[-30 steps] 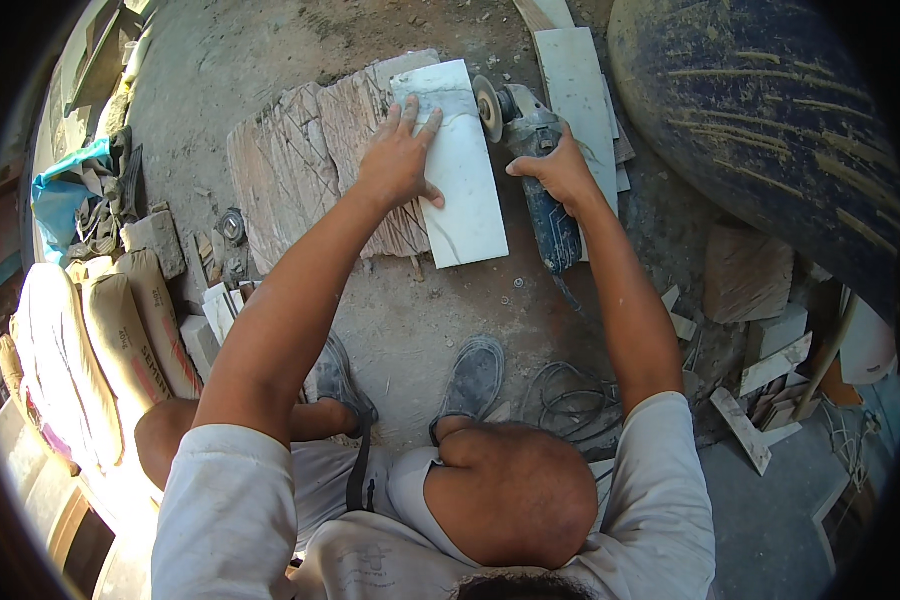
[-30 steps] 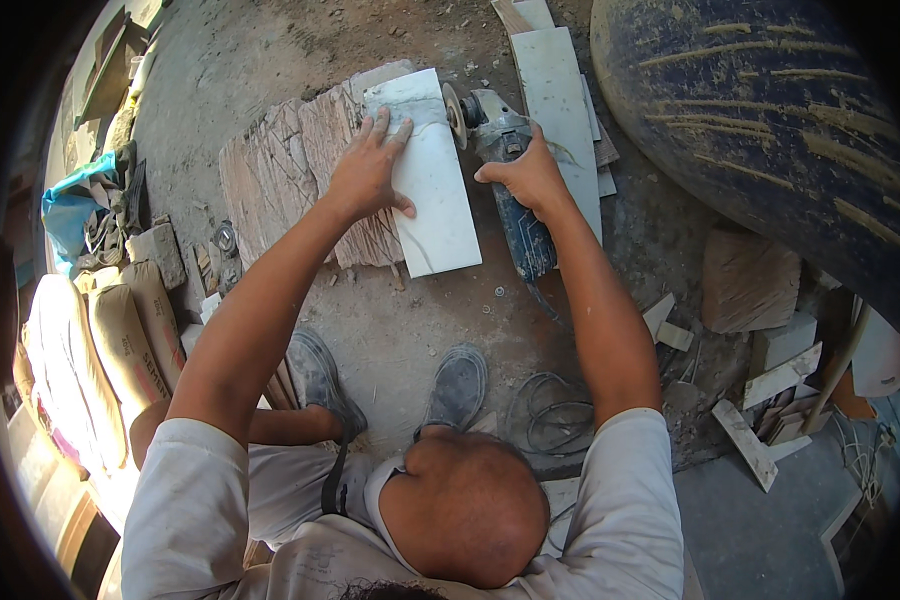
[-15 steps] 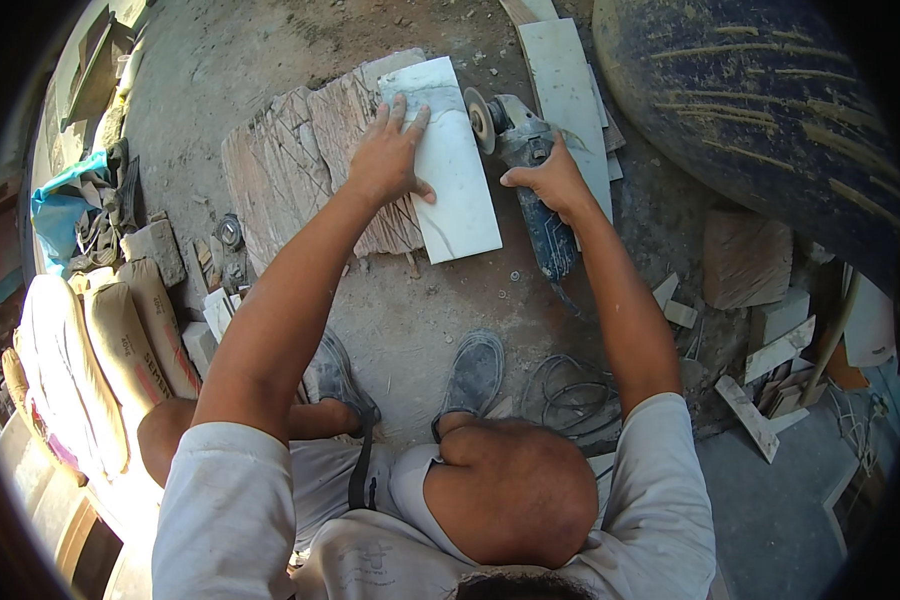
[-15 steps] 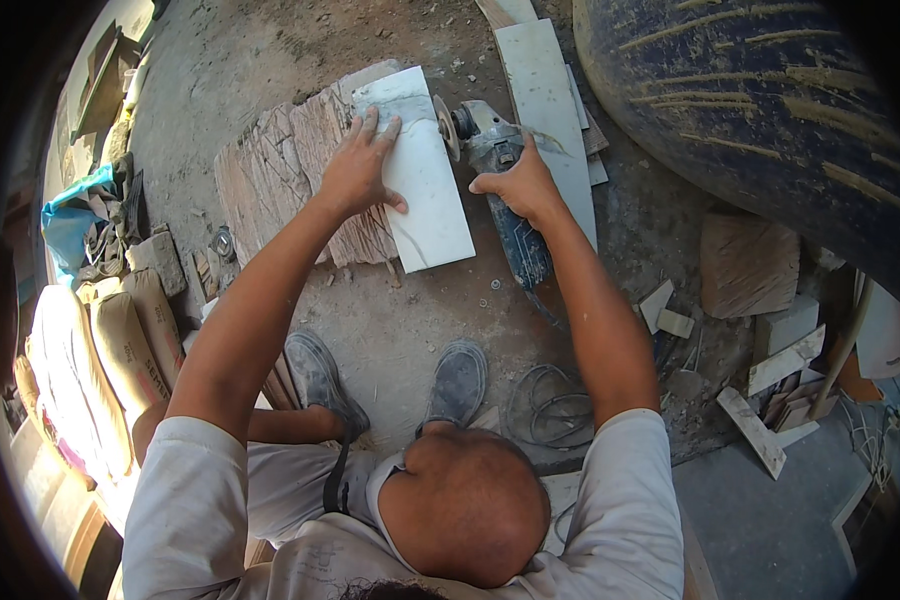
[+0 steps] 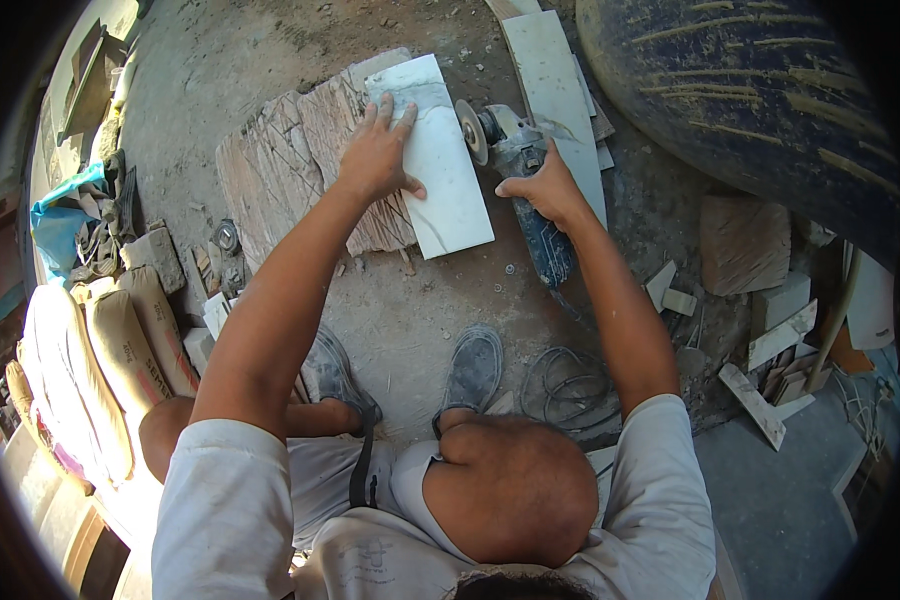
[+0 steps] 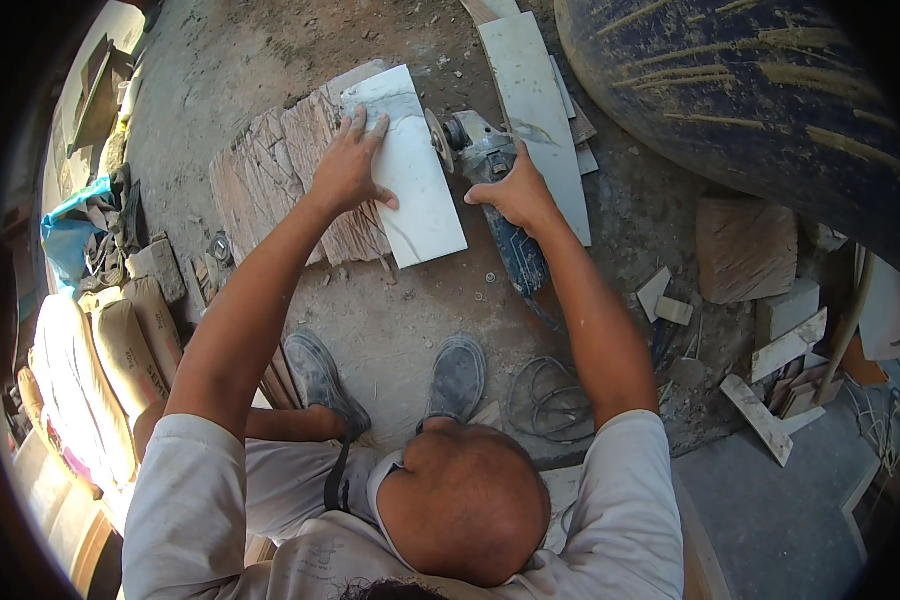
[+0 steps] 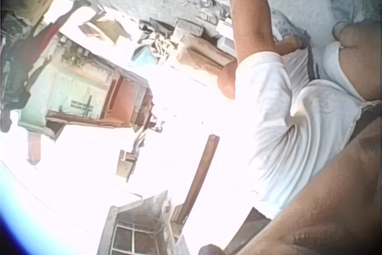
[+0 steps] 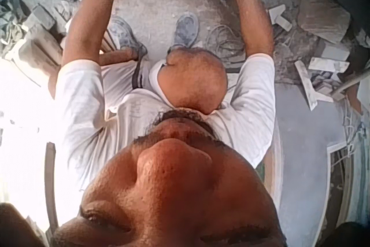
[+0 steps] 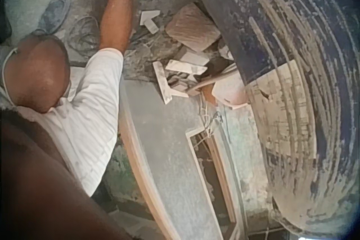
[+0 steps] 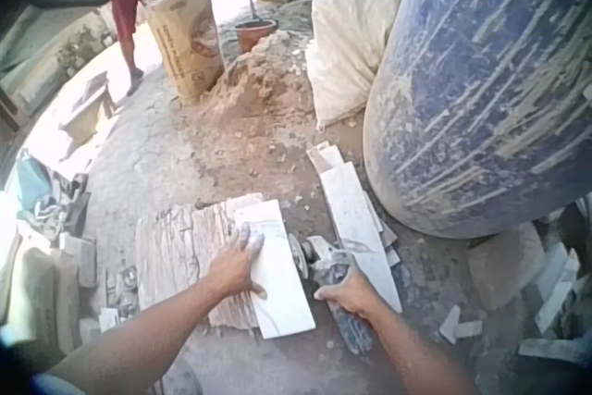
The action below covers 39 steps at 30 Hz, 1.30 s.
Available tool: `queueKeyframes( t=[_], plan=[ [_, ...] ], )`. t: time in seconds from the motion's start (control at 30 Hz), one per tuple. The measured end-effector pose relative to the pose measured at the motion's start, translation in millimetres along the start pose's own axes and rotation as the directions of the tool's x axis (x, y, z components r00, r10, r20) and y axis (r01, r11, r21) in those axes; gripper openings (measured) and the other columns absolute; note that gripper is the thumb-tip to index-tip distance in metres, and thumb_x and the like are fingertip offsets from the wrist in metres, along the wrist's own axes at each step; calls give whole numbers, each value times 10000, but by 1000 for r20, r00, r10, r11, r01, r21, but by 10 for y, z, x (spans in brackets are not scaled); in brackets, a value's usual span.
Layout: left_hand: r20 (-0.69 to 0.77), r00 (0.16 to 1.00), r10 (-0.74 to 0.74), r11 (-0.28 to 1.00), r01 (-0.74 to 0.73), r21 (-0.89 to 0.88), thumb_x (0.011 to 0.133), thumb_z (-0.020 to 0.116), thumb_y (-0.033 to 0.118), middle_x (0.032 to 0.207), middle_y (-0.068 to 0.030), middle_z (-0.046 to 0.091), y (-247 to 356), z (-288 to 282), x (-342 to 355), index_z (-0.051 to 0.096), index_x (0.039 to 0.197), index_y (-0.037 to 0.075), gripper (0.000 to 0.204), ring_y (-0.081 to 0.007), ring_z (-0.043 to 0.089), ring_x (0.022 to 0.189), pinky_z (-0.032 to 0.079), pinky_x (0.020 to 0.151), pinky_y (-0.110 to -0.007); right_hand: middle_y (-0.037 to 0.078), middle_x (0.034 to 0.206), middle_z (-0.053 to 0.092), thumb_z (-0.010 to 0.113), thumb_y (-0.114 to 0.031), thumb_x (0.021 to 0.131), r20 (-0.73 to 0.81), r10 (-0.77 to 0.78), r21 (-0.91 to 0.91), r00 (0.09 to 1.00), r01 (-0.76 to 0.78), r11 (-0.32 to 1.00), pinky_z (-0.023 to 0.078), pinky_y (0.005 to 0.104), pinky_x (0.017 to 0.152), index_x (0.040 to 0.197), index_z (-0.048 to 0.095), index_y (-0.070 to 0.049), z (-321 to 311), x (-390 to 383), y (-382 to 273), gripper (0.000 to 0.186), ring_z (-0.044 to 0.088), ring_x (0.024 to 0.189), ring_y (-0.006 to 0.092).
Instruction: The person holds a tile, grinds its edge using an angle grinder, and holds up the cut tile piece.
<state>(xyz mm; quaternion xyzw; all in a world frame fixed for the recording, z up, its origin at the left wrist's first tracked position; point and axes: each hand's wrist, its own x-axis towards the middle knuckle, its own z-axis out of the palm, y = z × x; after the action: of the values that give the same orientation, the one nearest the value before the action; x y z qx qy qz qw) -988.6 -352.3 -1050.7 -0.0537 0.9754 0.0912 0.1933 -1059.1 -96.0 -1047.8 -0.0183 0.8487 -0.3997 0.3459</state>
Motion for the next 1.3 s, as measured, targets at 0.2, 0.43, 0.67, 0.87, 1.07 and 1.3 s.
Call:
queueKeyframes(
  t=[0.2,0.43,0.67,0.87,1.07,1.3],
  plan=[
    [-41,999,18,999,-19,-27,372,929,485,1577,-279,213,1,9,-2,262,1549,135,1398,-462,225,1451,278,1180,-450,304,1440,436,865,-239,518,4,-4,11,1000,4,1000,370,368,1107,1503,208,82,11,-28,128,1227,452,1337,377],
    [-18,1000,3,1000,-3,-16,392,934,484,1581,-273,207,17,-19,2,249,1553,137,1392,-459,220,1454,277,1183,-450,299,1435,442,863,-237,519,13,-32,19,999,32,999,370,363,1108,1498,216,87,16,-104,218,1217,458,1331,374],
    [-16,1000,8,1000,-8,-16,412,934,491,1580,-281,201,21,-24,-7,243,1554,125,1384,-467,226,1450,281,1180,-457,292,1435,445,863,-231,518,10,-30,24,1000,29,999,368,362,1110,1503,222,69,14,-196,273,1213,453,1335,371],
    [-30,999,16,1000,-16,-14,410,935,488,1577,-284,206,4,8,-7,246,1553,125,1383,-468,233,1447,290,1174,-463,278,1433,445,868,-220,520,29,-11,24,1000,10,1000,347,366,1120,1497,221,92,-2,-285,296,1213,456,1325,358],
    [-34,999,20,1000,-21,-20,409,939,484,1576,-284,209,23,-2,13,247,1553,128,1384,-476,236,1443,294,1173,-464,299,1426,460,864,-246,525,34,16,5,999,-16,1000,362,366,1117,1504,220,65,-17,-336,403,1212,463,1333,378],
    [-25,1000,13,1000,-13,-11,407,940,487,1580,-280,203,-5,4,5,234,1559,137,1396,-473,232,1445,296,1174,-458,305,1418,466,861,-250,527,58,20,10,998,-21,1000,368,365,1111,1507,219,61,-18,-427,432,1212,473,1323,383]
  ],
)
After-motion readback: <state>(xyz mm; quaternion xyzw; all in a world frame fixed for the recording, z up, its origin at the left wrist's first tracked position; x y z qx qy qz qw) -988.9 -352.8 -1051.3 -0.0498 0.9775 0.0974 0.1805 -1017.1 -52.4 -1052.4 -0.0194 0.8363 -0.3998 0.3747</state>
